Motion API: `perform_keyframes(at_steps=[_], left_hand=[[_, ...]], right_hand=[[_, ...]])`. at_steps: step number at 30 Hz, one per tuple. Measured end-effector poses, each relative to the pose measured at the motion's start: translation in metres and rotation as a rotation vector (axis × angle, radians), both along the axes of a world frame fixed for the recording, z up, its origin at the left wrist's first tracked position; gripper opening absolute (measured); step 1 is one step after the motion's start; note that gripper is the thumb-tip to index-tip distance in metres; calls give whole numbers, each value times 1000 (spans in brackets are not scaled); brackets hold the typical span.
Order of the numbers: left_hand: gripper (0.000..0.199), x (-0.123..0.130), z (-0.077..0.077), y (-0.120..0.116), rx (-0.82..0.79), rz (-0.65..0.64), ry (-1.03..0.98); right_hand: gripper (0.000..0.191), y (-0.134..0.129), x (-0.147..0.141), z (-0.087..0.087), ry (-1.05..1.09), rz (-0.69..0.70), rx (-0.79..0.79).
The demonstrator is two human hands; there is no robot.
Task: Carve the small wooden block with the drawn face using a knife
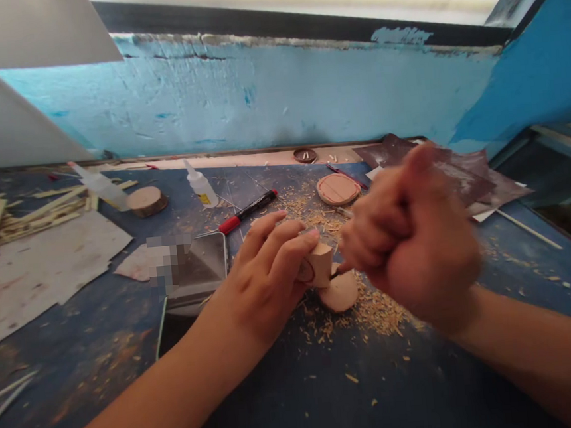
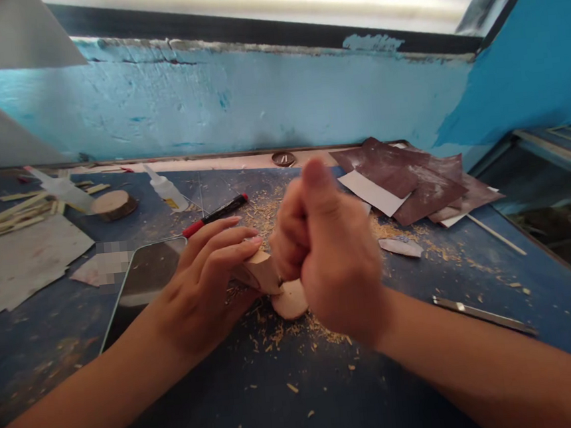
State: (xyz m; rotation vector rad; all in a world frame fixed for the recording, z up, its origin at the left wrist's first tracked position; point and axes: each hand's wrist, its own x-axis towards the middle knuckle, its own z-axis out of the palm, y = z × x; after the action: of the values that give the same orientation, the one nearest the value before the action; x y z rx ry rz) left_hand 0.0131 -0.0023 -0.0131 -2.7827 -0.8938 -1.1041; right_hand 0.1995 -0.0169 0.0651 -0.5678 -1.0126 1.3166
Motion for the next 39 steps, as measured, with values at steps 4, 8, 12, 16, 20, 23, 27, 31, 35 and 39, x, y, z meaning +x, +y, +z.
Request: perform_keyframes(at_steps=[4, 8, 12, 16, 20, 23, 27, 31, 35, 39], left_hand=[[53, 1, 1, 0, 6, 19, -2], [52, 2, 2, 1, 22, 23, -2], [52, 2, 2, 1, 33, 13, -6], [54, 2, 1, 1, 37, 5, -3], [53, 4, 1, 2, 47, 7, -10], [54, 3, 1, 2, 37, 11, -10], [54, 2, 0, 1, 33, 11, -14], [54, 2, -1, 1, 34, 10, -20], [55, 2, -1, 1, 37, 9, -18], [53, 1, -2, 1, 42, 11, -22]], right_hand=[[61, -2, -2, -4, -12, 13, -41], [66, -4, -1, 9, -8, -49, 3], [66, -3, -2, 9, -27, -68, 4], [64, -1, -2, 3, -32, -64, 6], [60, -1, -1, 0, -53, -77, 18], [59, 0, -1, -4, -52, -76, 14], [58, 3, -1, -11, -68, -46, 17], [61, 4, -1, -8, -60, -76, 17], [62, 3, -1, -4, -73, -47, 8], [63, 2, -2, -1, -59, -116, 0]])
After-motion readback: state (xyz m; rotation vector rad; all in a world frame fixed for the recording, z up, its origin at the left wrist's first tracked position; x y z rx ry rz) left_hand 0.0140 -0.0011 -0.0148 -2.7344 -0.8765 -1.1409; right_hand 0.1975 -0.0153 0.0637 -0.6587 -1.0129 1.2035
